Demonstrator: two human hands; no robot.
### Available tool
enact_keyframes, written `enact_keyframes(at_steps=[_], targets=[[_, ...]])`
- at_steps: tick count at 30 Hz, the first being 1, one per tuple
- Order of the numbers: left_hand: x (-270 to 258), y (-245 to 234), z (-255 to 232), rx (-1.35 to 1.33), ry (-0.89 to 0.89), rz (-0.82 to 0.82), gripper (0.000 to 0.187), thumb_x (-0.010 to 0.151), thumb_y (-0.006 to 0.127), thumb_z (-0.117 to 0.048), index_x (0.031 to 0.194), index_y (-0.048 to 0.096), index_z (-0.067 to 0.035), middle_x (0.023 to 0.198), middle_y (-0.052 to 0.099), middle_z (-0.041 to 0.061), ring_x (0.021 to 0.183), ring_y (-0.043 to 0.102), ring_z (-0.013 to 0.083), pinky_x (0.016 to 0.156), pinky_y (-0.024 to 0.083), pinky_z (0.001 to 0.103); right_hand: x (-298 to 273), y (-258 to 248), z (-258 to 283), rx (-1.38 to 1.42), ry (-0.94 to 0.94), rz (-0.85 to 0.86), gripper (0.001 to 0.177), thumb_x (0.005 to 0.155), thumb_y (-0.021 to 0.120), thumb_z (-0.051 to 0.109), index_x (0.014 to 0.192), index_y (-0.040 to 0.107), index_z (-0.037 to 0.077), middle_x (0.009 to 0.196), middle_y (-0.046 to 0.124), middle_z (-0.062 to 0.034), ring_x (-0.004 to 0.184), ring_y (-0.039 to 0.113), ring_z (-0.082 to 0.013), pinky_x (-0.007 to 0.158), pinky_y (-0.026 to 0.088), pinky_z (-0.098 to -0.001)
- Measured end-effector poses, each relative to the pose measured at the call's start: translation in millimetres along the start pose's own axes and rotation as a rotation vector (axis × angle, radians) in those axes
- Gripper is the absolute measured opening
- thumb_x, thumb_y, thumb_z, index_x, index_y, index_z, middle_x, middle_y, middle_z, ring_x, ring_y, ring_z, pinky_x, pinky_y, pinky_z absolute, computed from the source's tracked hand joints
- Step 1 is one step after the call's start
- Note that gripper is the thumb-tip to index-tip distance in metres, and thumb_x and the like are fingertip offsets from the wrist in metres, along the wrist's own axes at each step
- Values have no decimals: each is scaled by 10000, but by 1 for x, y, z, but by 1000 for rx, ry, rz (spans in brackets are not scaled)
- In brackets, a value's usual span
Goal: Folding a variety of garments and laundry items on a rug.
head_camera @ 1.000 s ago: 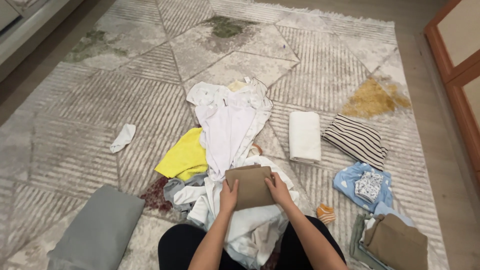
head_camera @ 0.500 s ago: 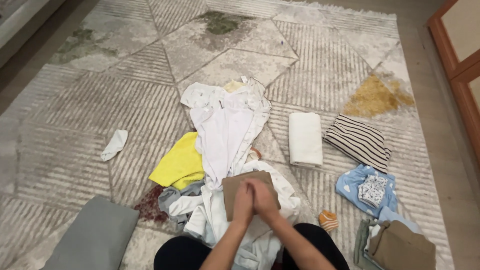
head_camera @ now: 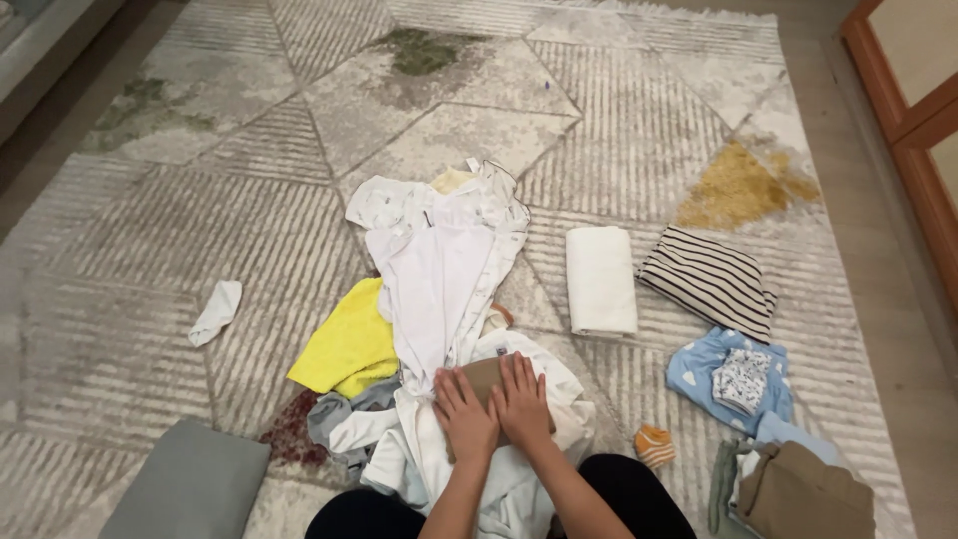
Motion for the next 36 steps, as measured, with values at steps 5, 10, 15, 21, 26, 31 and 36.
enact_keyframes(at_steps=[5,10,15,21,26,31,36], targets=[[-29,12,32,-12,-274,9,815,958,589,-453,1543,325,50,1543,413,253,1374,469,386,1097,418,463,-28,-6,-6,-12,7,5,748,986,525,433,1603,236,124,1672,182,-173,1531,206,-354,1189,157,-598],[-41,22,68,-353,-500,98,742,928,685,-450,1441,448,31,1373,558,271,1202,611,401,996,517,449,-63,-1,-16,-74,33,166,817,978,540,469,1613,161,120,1681,85,-194,1538,137,-362,1202,117,-590],[-46,19,39,-1323,-878,467,783,688,858,-163,1359,480,-16,1231,656,199,1100,677,364,856,590,489,-99,-34,4,-95,138,618,970,921,642,289,1640,30,68,1692,-41,-199,1563,-6,-346,1246,48,-548],[-37,-39,-55,-1471,-491,513,943,707,853,-93,1482,317,-108,1360,579,145,1217,614,293,963,565,407,-105,56,-142,1457,415,111,589,1024,538,398,1534,488,108,1470,584,-159,1326,552,-329,1104,412,-520],[-80,-73,-182,-1626,-349,985,932,784,799,-111,1542,258,-144,1432,509,125,1303,548,276,1025,520,432,-147,-105,-141,1781,796,215,740,899,514,678,1480,497,220,1412,607,-46,1259,591,-285,1016,476,-528],[-133,-52,-282,-1641,-175,1237,961,815,804,-112,1601,253,-150,1514,482,124,1385,498,263,1110,459,416,-198,-176,-203,2004,725,235,914,900,454,849,1551,473,207,1455,565,-69,1264,562,-277,948,474,-476],[-191,-32,-382,-1665,-69,1467,943,829,792,-89,1617,279,-168,1515,490,108,1393,477,266,1100,456,405,-264,-233,-254,1924,776,222,995,722,350,870,1497,404,248,1451,548,-88,1279,569,-397,963,509,-643]])
Point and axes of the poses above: each hand's wrist, its own x-axis towards the middle knuckle, its own y-axis out of the palm, z = x × y, the point moved 9 cm from there along x, towards the middle knuckle
